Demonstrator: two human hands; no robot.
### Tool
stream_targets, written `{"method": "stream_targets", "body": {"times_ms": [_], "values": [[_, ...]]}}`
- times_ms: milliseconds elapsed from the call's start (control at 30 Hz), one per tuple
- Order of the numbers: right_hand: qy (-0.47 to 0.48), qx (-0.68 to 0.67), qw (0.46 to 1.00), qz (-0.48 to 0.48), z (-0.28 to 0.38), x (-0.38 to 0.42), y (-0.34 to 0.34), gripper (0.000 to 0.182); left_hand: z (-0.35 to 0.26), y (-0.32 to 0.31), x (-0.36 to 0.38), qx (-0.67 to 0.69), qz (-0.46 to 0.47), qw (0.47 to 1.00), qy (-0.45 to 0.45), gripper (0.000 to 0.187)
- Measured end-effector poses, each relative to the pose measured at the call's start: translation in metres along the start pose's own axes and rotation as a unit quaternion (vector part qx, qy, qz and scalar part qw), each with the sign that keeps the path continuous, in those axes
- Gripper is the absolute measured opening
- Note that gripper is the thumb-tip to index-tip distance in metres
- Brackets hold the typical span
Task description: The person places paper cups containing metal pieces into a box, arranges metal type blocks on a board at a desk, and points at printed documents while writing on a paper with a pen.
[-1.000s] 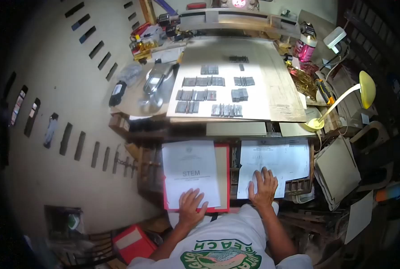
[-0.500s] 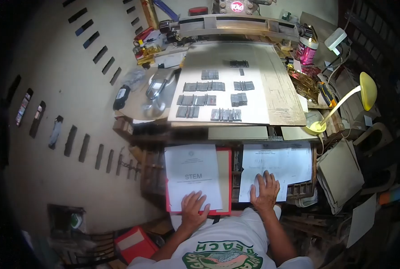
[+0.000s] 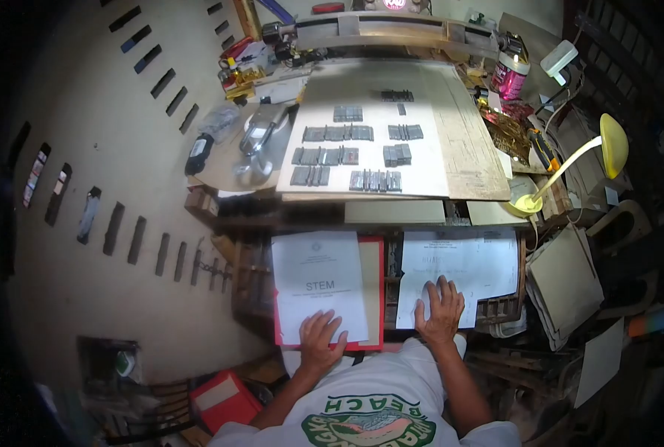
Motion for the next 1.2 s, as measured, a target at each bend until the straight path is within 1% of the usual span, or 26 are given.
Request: {"method": "stream_targets", "body": {"times_ms": [133,167,233,500,700,933,1000,1067,1200], "values": [[-0.01,-0.008,1.0,0.019,-0.004,-0.001,-0.008,0.054,0.004,-0.01,-0.003,-0.009,-0.002,1.0,0.004,0.042],[-0.015,-0.008,0.999,0.032,-0.003,0.002,-0.01,0.054,0.004,-0.011,0.001,-0.009,0.011,1.0,0.01,0.042],[0.001,-0.007,1.0,0.003,-0.006,0.0,-0.014,0.055,0.005,-0.015,-0.002,-0.015,-0.002,1.0,0.013,0.042],[0.026,0.007,0.999,-0.017,-0.01,-0.005,-0.017,0.053,0.005,-0.02,-0.009,0.001,-0.028,1.0,0.003,0.042],[0.017,-0.006,1.0,-0.016,-0.012,0.005,-0.025,0.054,0.01,-0.028,0.002,-0.006,-0.035,0.999,0.004,0.042],[0.002,-0.007,1.0,-0.022,-0.024,0.015,-0.025,0.053,0.001,-0.035,0.006,-0.008,-0.042,0.999,-0.015,0.041],[0.003,-0.022,1.0,-0.02,-0.026,0.016,-0.024,0.053,0.0,-0.035,0.009,-0.004,-0.041,0.999,-0.008,0.041],[0.002,-0.037,0.999,-0.019,-0.028,0.019,-0.021,0.053,-0.003,-0.036,0.011,0.0,-0.038,0.999,-0.003,0.04],[0.002,-0.015,0.999,-0.029,-0.026,0.016,-0.004,0.048,-0.013,-0.033,0.013,-0.005,-0.037,0.999,-0.01,0.04]]}}
Point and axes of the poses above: each hand's wrist, its own x-axis away from the middle knuckle, its own y-axis out of the back of the hand, z = x × y, the point moved 1 cm from there along -x, towards the middle knuckle, and after that the axes turned 12 degrees about y, right-handed, at the moved point
